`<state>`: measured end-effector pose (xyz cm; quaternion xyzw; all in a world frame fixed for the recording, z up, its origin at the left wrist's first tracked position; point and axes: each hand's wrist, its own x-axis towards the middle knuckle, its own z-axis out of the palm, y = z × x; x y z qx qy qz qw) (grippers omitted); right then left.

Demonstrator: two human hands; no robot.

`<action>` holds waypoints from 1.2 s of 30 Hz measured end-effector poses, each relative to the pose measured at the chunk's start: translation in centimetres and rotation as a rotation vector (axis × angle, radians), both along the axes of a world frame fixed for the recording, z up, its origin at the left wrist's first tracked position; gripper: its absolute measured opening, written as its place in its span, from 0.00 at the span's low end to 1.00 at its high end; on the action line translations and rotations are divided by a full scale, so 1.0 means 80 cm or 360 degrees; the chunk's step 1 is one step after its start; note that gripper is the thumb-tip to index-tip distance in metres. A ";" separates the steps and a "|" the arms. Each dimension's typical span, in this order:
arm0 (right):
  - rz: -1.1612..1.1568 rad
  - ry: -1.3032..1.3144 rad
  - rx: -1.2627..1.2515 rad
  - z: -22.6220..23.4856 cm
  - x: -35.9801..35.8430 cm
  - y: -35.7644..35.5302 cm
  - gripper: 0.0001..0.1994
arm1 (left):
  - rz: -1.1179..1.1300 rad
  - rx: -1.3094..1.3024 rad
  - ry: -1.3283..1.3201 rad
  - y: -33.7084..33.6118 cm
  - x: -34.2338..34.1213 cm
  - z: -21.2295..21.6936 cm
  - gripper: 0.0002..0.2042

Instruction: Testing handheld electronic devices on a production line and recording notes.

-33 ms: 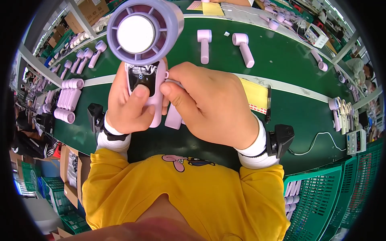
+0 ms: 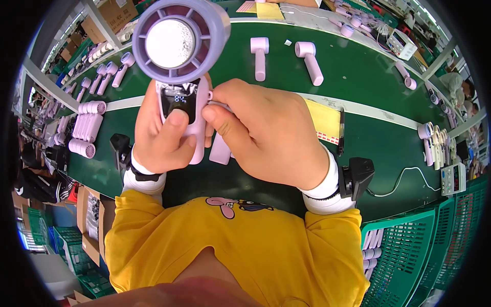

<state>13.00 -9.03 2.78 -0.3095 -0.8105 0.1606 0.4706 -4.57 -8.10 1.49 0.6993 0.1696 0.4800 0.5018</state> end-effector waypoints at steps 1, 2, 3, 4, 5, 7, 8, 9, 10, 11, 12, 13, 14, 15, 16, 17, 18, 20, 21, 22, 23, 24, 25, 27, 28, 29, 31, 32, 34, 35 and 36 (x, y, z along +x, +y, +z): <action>-0.0030 -0.0052 0.0026 0.003 0.003 -0.001 0.05 | 0.0164 -0.0031 -0.0072 -0.008 0.007 0.006 0.28; -0.0059 -0.0106 0.0050 0.006 0.006 -0.002 0.04 | 0.0329 -0.0063 -0.0143 -0.016 0.013 0.014 0.26; -0.0067 -0.0109 0.0042 0.009 0.011 -0.001 0.04 | 0.0496 -0.0097 -0.0214 -0.019 0.016 0.020 0.25; -0.0174 0.0136 0.0134 0.012 0.028 -0.002 0.04 | 0.0197 -0.0278 -0.0235 -0.009 -0.001 0.028 0.26; -0.0286 0.0377 0.0234 0.014 0.045 -0.004 0.04 | -0.0104 -0.0463 -0.0249 0.004 -0.023 0.036 0.27; -0.0346 0.0800 0.0304 0.021 0.054 -0.004 0.05 | 0.0096 -0.0076 -0.0651 -0.036 -0.039 0.053 0.24; -0.0328 0.0816 0.0294 0.025 0.059 -0.005 0.05 | 0.0403 0.0358 -0.1004 -0.064 -0.041 0.041 0.24; -0.0317 0.0896 0.0422 0.027 0.065 -0.007 0.07 | 0.0687 0.0803 -0.1344 -0.080 -0.039 0.031 0.23; -0.0305 0.0978 0.0552 0.028 0.065 -0.008 0.08 | 0.0683 0.0809 -0.1328 -0.085 -0.041 0.028 0.23; -0.0322 0.0985 0.0547 0.026 0.068 -0.009 0.08 | 0.0682 0.0623 -0.1267 -0.085 -0.037 0.024 0.22; -0.0382 0.0993 0.0614 0.025 0.068 -0.008 0.09 | 0.0679 0.0441 -0.1204 -0.085 -0.033 0.021 0.21; -0.0442 0.0999 0.0682 0.024 0.068 -0.008 0.09 | 0.0676 0.0262 -0.1139 -0.086 -0.031 0.018 0.20; -0.0498 0.1003 0.0757 0.024 0.071 -0.008 0.10 | 0.0670 0.0090 -0.1075 -0.085 -0.025 0.019 0.19; -0.0556 0.1004 0.0832 0.019 0.073 -0.006 0.10 | 0.0662 -0.0082 -0.1008 -0.085 -0.021 0.019 0.18; -0.0595 0.1019 0.0922 0.018 0.071 -0.007 0.10 | 0.0661 -0.0225 -0.0938 -0.085 -0.019 0.021 0.17; -0.0639 0.1033 0.1011 0.021 0.068 -0.007 0.11 | 0.0655 -0.0203 -0.0930 -0.085 -0.026 0.017 0.17; -0.0685 0.1046 0.1097 0.028 0.067 -0.004 0.11 | 0.0591 0.0193 -0.0977 -0.085 -0.043 0.009 0.16; -0.0636 0.1083 0.1022 0.029 0.078 -0.024 0.11 | 0.0498 0.0917 -0.1024 -0.112 -0.075 -0.006 0.13; -0.0623 0.1098 0.0999 0.025 0.085 -0.023 0.11 | 0.0476 0.0899 -0.1022 -0.105 -0.060 -0.003 0.13; -0.0610 0.1112 0.0977 0.022 0.092 -0.022 0.12 | 0.0508 0.0725 -0.1078 -0.103 -0.037 -0.004 0.13; -0.0597 0.1125 0.0954 0.018 0.098 -0.022 0.12 | 0.0540 0.0548 -0.1130 -0.100 -0.011 -0.001 0.13; -0.0551 0.1152 0.0940 0.021 0.108 -0.021 0.12 | 0.0593 0.0400 -0.1177 -0.100 0.006 0.004 0.12; -0.0506 0.1177 0.0926 0.024 0.117 -0.020 0.12 | 0.0591 0.0410 -0.1173 -0.101 0.002 -0.005 0.12; -0.0422 0.1208 0.0851 0.020 0.127 -0.029 0.12 | 0.0717 0.0258 -0.0746 -0.086 -0.027 -0.005 0.13; -0.0380 0.1222 0.0816 0.019 0.130 -0.033 0.12 | 0.0772 0.0182 -0.0533 -0.041 -0.019 -0.029 0.14; -0.0342 0.1230 0.0802 0.022 0.131 -0.034 0.12 | 0.0808 0.0118 -0.0329 0.006 -0.029 -0.030 0.14; -0.0232 0.1248 0.0784 0.029 0.133 -0.034 0.13 | 0.0898 0.0012 0.0068 0.143 -0.012 -0.019 0.15; -0.0168 0.1260 0.0780 0.034 0.136 -0.036 0.13 | 0.0948 -0.0035 0.0264 0.152 -0.020 -0.026 0.15; -0.0050 0.1267 0.0781 0.042 0.138 -0.038 0.13 | 0.1024 -0.0205 0.0352 0.221 -0.022 -0.088 0.18; -0.0054 0.1251 0.0797 0.043 0.139 -0.039 0.13 | 0.1163 -0.0098 0.0615 0.239 -0.016 -0.114 0.19; -0.0102 0.1250 0.0826 0.042 0.140 -0.041 0.13 | 0.1300 0.0011 0.0879 0.251 -0.009 -0.128 0.21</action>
